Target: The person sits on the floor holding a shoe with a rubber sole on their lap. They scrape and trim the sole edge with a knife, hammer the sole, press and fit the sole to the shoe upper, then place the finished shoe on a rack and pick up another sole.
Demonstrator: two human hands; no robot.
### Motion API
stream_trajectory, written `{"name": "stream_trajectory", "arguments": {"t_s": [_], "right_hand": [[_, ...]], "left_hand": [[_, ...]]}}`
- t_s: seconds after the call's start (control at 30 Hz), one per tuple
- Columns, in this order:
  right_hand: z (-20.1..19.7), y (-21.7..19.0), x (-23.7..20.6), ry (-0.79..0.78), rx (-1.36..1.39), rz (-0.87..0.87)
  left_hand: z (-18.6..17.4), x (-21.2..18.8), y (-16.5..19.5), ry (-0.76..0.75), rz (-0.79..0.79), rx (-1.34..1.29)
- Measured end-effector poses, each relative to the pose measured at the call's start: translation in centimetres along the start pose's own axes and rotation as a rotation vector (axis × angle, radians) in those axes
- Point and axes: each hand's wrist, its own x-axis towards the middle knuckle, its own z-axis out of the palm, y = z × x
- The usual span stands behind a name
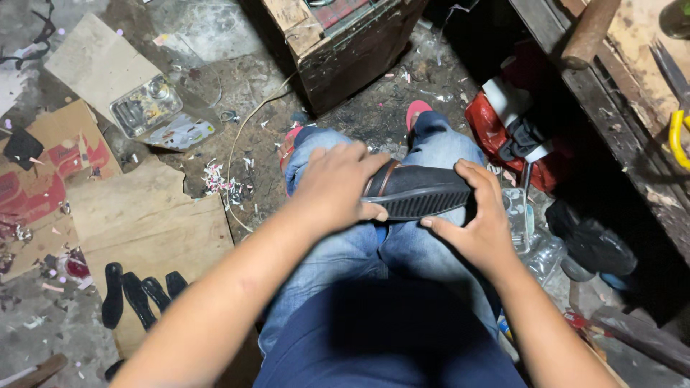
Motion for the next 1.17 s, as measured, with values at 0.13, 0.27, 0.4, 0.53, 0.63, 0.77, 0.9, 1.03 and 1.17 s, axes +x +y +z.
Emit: {"name": "stream_trajectory", "arguments": {"t_s": [0.13,0.27,0.4,0.53,0.63,0.77,0.9,1.03,1.17], "right_hand": [[-0.4,-0.3,-1.3,0.002,0.057,0.069],[-1.4,-2.1,-1.6,0.051,0.285,0.203],[-1.5,-4.9,-1.3,-0.206,0.212,0.170],[-2.1,-6.0,0.5,-0.168,-0.089,-0.071],[-1.8,-6.2,1.3,-0.189,-0.155,-0.269],[-0.4,-6.3,1.3,-0.230,-0.207,-0.373],[0.2,-5.8,1.8,-0.225,-0.051,-0.318],[0.7,-5.5,1.6,-0.201,-0.063,-0.270],[1.2,-5.0,1.5,-0.147,-0.001,-0.279]], "left_hand": [[0.2,2.3,-2.2,-0.422,-0.030,-0.371],[1.0,1.4,-0.4,-0.057,-0.102,-0.780],[2.6,-1.5,2.9,0.236,-0.157,-1.506],[1.8,-5.8,1.1,0.368,-0.204,-2.199],[0.4,-8.7,-1.8,0.435,-0.359,-1.989],[-0.9,-9.8,-2.4,0.219,-0.435,-0.873],[-0.8,-8.7,1.6,0.276,-0.095,-0.195],[-0.5,-7.0,3.0,0.247,-0.002,-0.177],[0.5,-6.7,1.2,0.249,0.021,-0.235]]}}
